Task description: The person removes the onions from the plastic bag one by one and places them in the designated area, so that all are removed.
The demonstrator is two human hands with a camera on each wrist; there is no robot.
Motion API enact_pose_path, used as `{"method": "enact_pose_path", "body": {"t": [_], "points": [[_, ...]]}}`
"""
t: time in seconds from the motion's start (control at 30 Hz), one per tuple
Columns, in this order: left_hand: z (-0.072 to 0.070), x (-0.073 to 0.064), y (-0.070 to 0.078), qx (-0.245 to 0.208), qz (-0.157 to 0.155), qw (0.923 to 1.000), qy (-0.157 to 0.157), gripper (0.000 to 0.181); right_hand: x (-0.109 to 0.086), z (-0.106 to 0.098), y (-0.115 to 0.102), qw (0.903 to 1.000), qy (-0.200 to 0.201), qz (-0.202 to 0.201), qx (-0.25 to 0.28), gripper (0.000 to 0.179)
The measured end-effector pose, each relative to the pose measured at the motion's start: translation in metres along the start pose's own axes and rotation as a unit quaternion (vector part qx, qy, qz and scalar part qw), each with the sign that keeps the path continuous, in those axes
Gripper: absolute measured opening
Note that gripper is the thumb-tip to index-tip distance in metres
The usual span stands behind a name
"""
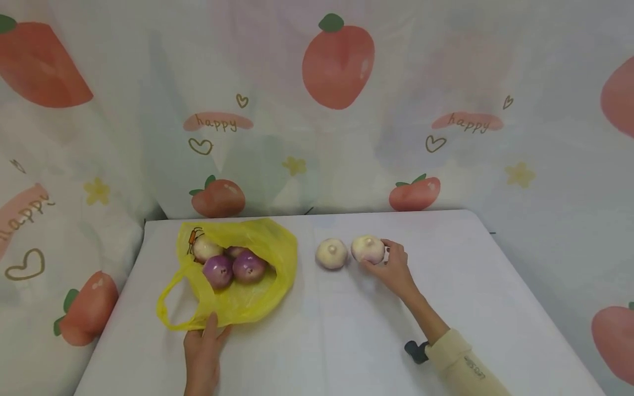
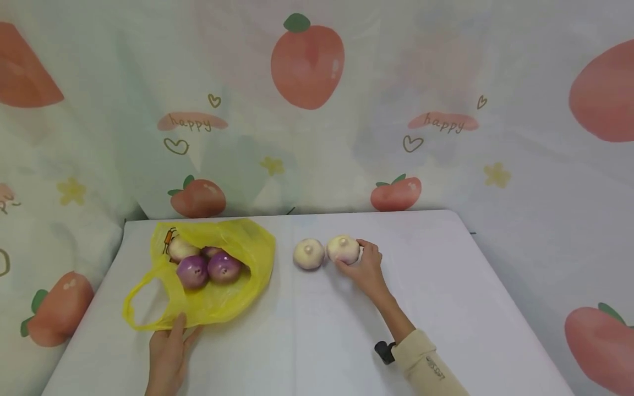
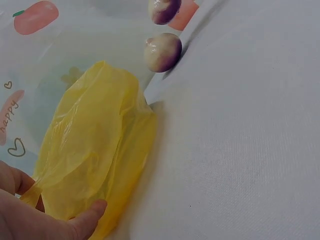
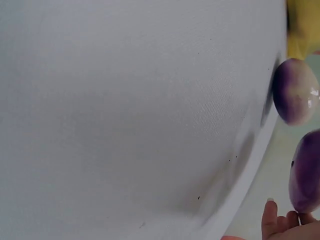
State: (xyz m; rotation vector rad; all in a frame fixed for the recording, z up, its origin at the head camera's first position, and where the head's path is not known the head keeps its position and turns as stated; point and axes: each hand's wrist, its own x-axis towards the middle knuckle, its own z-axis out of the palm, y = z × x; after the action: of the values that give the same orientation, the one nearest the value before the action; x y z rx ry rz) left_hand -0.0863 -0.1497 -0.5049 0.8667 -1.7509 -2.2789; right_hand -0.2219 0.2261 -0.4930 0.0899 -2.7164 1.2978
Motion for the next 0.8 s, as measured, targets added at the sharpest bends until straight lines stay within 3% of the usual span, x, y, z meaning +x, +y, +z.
{"method": "enact_pose_path", "body": {"t": [0.2, 0.5, 0.8], "points": [[-0.008, 0.015, -0.018, -0.023, 0.011, 0.9997, -0.002, 0.056, 0.004, -0.002, 0.004, 0.9996, 0.001, 0.018, -0.022, 0.076], [-0.016, 0.038, -0.041, -0.036, 0.002, 0.999, 0.028, 0.054, 0.013, 0.005, 0.018, 0.9995, 0.002, 0.026, -0.017, 0.076], [-0.018, 0.039, -0.043, -0.066, 0.018, 0.9975, 0.017, 0.061, 0.019, 0.009, 0.024, 0.9992, -0.027, 0.028, 0.001, 0.075]]}}
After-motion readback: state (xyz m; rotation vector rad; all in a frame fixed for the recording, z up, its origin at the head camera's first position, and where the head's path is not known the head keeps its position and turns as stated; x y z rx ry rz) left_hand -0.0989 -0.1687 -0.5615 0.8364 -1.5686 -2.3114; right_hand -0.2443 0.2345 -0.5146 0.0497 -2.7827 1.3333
